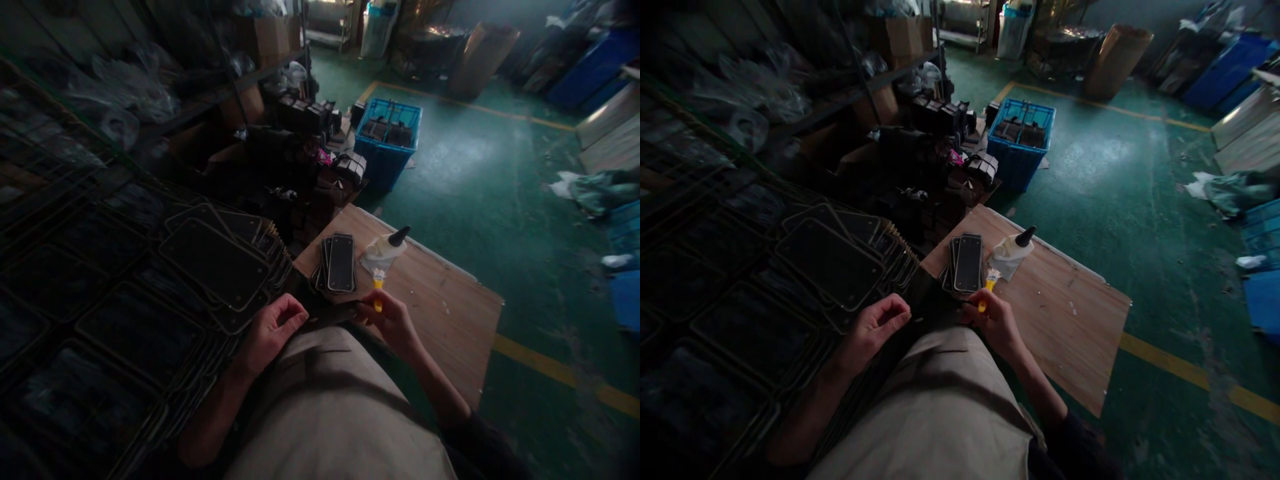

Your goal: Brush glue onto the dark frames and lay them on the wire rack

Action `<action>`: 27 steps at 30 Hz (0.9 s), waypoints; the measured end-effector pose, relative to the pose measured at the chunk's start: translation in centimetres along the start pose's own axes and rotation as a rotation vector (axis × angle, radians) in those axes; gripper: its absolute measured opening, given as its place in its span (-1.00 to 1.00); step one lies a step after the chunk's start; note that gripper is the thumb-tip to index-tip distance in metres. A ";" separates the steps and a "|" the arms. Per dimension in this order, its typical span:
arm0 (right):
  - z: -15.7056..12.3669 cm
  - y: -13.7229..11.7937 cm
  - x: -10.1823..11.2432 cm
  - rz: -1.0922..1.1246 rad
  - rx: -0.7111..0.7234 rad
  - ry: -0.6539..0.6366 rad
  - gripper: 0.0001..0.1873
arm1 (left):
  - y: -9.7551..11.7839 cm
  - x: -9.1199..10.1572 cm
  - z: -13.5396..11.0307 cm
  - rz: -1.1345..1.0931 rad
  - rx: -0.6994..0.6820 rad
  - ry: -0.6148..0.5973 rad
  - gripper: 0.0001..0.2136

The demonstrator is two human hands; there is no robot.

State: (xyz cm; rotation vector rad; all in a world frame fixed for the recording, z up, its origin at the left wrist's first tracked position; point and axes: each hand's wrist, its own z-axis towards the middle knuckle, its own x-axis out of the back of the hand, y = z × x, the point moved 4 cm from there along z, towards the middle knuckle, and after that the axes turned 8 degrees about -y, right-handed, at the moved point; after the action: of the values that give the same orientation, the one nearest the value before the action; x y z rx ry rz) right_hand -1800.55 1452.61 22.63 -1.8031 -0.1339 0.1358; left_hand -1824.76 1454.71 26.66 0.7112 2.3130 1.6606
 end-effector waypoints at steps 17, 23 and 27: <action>3.2 -0.4 2.8 0.139 -0.013 -0.022 -0.58 | 1.1 -2.9 3.4 -0.539 0.253 0.108 -0.74; 4.4 0.0 3.8 0.187 -0.003 -0.052 -0.56 | 2.2 -3.6 4.4 -0.588 0.281 0.131 -0.75; 4.9 0.3 4.3 0.173 0.051 -0.076 -0.58 | 2.4 -4.2 5.1 -0.547 0.275 0.131 -0.76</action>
State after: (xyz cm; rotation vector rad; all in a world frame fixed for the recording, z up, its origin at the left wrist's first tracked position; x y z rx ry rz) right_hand -1797.11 1457.92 21.09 -1.7576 -0.0274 0.3285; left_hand -1818.30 1457.52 26.66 -0.0113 2.5432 1.1871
